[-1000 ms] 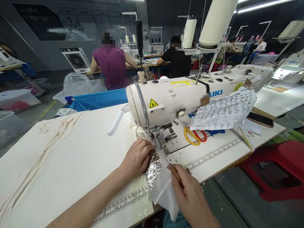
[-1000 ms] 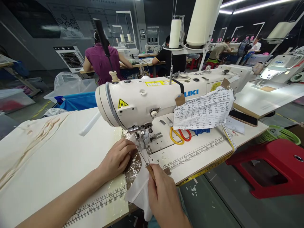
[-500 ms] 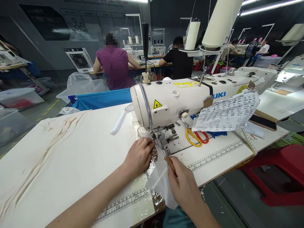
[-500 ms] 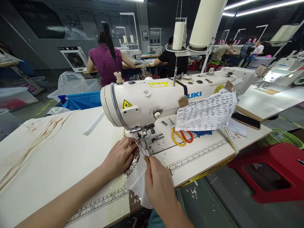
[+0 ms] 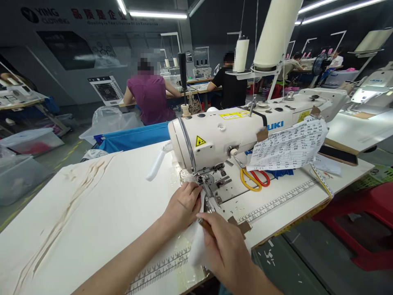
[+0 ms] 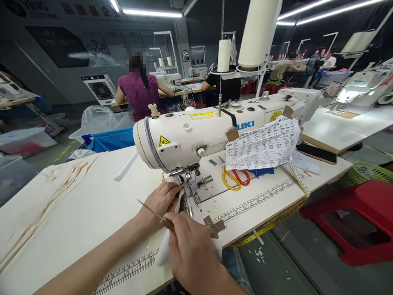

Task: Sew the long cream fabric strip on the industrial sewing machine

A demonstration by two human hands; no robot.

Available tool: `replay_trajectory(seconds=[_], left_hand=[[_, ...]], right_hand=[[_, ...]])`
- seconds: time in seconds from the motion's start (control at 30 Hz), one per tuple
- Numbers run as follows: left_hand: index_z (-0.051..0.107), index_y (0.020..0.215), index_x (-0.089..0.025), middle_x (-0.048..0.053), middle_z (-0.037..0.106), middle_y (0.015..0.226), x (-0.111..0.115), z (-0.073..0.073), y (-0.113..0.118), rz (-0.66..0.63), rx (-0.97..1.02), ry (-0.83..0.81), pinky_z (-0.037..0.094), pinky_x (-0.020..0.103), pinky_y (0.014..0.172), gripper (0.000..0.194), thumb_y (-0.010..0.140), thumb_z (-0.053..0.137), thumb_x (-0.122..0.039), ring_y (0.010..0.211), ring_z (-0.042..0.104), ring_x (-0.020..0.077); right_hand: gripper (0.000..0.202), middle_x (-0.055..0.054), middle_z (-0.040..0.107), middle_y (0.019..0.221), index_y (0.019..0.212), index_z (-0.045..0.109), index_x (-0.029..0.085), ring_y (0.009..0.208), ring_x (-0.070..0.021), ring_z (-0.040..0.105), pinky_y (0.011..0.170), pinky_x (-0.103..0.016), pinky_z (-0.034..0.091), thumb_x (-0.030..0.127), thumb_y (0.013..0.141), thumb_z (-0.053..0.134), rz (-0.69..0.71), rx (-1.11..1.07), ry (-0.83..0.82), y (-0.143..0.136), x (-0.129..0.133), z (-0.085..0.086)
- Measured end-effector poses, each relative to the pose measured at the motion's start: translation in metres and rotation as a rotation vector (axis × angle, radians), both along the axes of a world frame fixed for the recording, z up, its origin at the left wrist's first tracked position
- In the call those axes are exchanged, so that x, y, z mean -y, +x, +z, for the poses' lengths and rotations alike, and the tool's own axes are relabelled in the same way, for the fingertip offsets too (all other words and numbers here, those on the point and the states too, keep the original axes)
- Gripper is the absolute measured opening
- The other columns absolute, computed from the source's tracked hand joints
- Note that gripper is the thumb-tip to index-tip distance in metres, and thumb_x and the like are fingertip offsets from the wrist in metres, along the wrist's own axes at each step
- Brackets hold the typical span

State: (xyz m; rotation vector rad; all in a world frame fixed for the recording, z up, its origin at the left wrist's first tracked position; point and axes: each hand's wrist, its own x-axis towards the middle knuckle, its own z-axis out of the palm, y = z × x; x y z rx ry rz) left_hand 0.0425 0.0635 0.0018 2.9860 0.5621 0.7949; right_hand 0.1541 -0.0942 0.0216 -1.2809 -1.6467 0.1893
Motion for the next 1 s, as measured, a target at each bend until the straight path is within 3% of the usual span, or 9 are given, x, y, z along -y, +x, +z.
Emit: replay_trajectory(seconds=[0.13, 0.23, 0.43, 0.7, 1.0], left_hand=[[0.061, 0.089, -0.017, 0.010, 0.063, 0.090, -0.007, 0.003, 0.008, 0.069, -0.068, -0.011, 0.054, 0.036, 0.066, 0.017, 0.091, 0.045, -0.012, 0.078, 0.057, 0.0239], [0.061, 0.087, -0.017, 0.009, 0.064, 0.090, -0.010, 0.000, 0.007, 0.133, 0.008, -0.051, 0.053, 0.032, 0.065, 0.020, 0.095, 0.042, -0.016, 0.081, 0.060, 0.0222], [0.065, 0.082, -0.019, 0.006, 0.067, 0.095, -0.012, -0.003, -0.002, 0.128, 0.256, -0.425, 0.053, 0.033, 0.079, 0.025, 0.096, 0.046, -0.029, 0.092, 0.063, 0.0208], [0.066, 0.075, -0.020, 0.005, 0.067, 0.088, -0.013, 0.000, 0.000, 0.154, 0.344, -0.642, 0.052, 0.031, 0.078, 0.027, 0.090, 0.054, -0.040, 0.085, 0.063, 0.0200], [0.068, 0.076, -0.021, 0.005, 0.067, 0.087, -0.013, 0.002, 0.001, 0.162, 0.349, -0.683, 0.051, 0.031, 0.077, 0.026, 0.087, 0.056, -0.040, 0.084, 0.062, 0.0198]], right_hand=[[0.032, -0.008, 0.069, 0.096, 0.123, 0.052, 0.017, 0.079, -0.0237, 0.069, 0.063, -0.030, 0.053, 0.011, 0.097, 0.033, 0.009, 0.075, -0.024, -0.009, 0.003, 0.003], [0.031, -0.008, 0.072, 0.094, 0.121, 0.052, 0.015, 0.072, -0.0237, 0.071, 0.059, -0.030, 0.051, 0.011, 0.098, 0.031, -0.123, 0.159, -0.068, 0.000, 0.008, -0.005], [0.029, -0.010, 0.074, 0.094, 0.124, 0.054, 0.011, 0.069, -0.0246, 0.072, 0.052, -0.031, 0.048, 0.013, 0.097, 0.044, -0.368, 0.361, -0.259, 0.027, 0.001, -0.018], [0.031, -0.009, 0.074, 0.097, 0.122, 0.060, 0.012, 0.075, -0.0243, 0.072, 0.057, -0.029, 0.051, 0.007, 0.092, 0.055, -0.353, 0.414, -0.311, 0.022, -0.019, -0.017], [0.028, -0.010, 0.073, 0.100, 0.121, 0.059, 0.012, 0.076, -0.0243, 0.072, 0.057, -0.030, 0.052, 0.008, 0.094, 0.055, -0.323, 0.401, -0.344, 0.023, -0.022, -0.018]])
